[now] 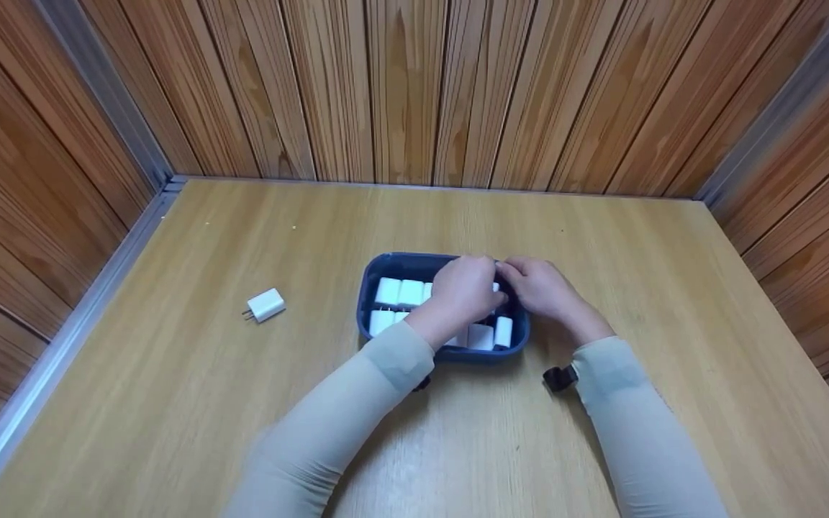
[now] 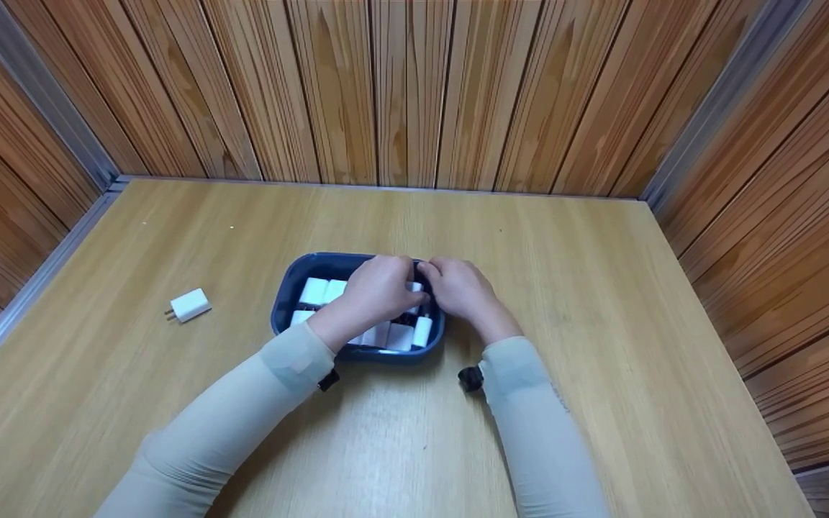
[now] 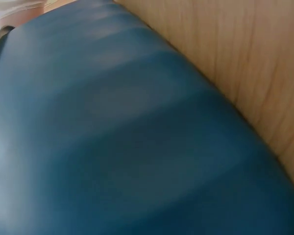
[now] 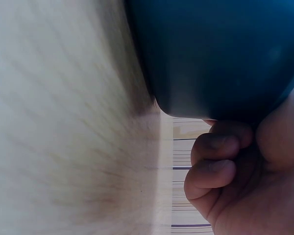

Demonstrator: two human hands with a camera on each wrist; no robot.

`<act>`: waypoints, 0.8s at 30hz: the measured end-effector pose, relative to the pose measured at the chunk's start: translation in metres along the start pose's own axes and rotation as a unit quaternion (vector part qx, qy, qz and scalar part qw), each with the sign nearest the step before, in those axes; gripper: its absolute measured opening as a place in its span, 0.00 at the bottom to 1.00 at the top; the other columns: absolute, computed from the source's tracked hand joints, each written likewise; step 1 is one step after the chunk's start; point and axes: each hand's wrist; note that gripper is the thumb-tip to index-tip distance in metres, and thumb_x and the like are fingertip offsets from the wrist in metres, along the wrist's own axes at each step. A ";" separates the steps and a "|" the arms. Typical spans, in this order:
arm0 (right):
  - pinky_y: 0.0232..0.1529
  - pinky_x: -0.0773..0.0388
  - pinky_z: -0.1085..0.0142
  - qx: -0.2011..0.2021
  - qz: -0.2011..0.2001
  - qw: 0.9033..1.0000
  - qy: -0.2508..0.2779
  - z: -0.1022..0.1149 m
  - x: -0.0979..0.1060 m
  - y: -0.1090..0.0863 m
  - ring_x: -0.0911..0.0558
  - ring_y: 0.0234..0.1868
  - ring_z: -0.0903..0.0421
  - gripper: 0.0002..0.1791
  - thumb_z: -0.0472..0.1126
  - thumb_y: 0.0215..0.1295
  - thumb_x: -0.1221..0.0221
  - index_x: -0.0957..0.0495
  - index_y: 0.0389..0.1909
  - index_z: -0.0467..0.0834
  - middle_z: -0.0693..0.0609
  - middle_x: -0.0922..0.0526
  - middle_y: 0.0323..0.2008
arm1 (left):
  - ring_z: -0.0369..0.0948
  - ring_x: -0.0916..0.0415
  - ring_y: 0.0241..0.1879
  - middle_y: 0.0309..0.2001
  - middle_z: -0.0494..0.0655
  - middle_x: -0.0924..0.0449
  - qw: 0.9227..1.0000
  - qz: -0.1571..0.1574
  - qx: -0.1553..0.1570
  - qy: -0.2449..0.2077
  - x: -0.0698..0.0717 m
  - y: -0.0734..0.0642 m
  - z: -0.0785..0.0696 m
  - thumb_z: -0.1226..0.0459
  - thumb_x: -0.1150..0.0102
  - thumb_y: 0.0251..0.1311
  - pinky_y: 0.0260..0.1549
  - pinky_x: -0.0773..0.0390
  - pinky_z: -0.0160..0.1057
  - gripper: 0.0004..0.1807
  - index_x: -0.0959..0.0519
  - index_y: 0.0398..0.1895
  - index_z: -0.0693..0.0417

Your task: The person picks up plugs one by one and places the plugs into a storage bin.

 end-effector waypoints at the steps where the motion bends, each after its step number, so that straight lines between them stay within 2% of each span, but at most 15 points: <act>1: 0.56 0.23 0.47 0.006 -0.005 1.000 -0.003 0.000 -0.001 0.000 0.18 0.49 0.43 0.25 0.52 0.93 0.56 0.16 0.62 0.40 0.42 0.14 0.47 | 0.39 0.16 0.39 0.46 0.43 0.08 1.000 0.000 -0.001 0.009 -0.001 0.000 -0.001 0.51 0.27 0.75 0.42 0.14 0.40 0.17 0.09 0.59 0.48; 4: 0.57 0.24 0.47 0.025 -0.017 0.999 -0.016 -0.001 -0.002 0.001 0.18 0.50 0.43 0.24 0.49 0.93 0.54 0.15 0.59 0.38 0.42 0.13 0.48 | 0.41 0.13 0.44 0.49 0.43 0.08 0.999 -0.004 -0.005 0.038 -0.003 0.000 -0.002 0.51 0.28 0.76 0.44 0.13 0.43 0.16 0.09 0.59 0.48; 10: 0.50 0.25 0.51 0.019 -0.017 1.000 -0.010 -0.002 -0.002 0.002 0.19 0.46 0.44 0.22 0.48 0.93 0.55 0.15 0.54 0.40 0.44 0.16 0.42 | 0.46 0.12 0.53 0.53 0.45 0.08 0.998 -0.008 -0.005 0.065 -0.009 0.000 -0.003 0.52 0.29 0.77 0.52 0.12 0.47 0.18 0.10 0.61 0.49; 17: 0.51 0.24 0.51 0.020 -0.020 1.000 -0.009 -0.002 -0.002 0.002 0.18 0.46 0.44 0.22 0.48 0.92 0.55 0.15 0.54 0.40 0.44 0.16 0.43 | 0.48 0.14 0.54 0.55 0.48 0.09 0.997 -0.013 -0.011 0.077 -0.011 0.001 -0.003 0.51 0.29 0.77 0.54 0.12 0.49 0.20 0.11 0.64 0.50; 24: 0.46 0.25 0.53 0.021 -0.019 1.000 -0.010 -0.002 -0.002 0.002 0.20 0.42 0.45 0.21 0.49 0.92 0.55 0.16 0.50 0.41 0.46 0.18 0.39 | 0.49 0.14 0.54 0.55 0.49 0.10 0.997 -0.006 -0.002 0.074 -0.011 0.002 -0.003 0.50 0.32 0.79 0.55 0.13 0.49 0.20 0.12 0.65 0.49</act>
Point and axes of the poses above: each hand's wrist, its own y-axis towards the middle knuckle, its own x-axis out of the back of the hand, z = x × y
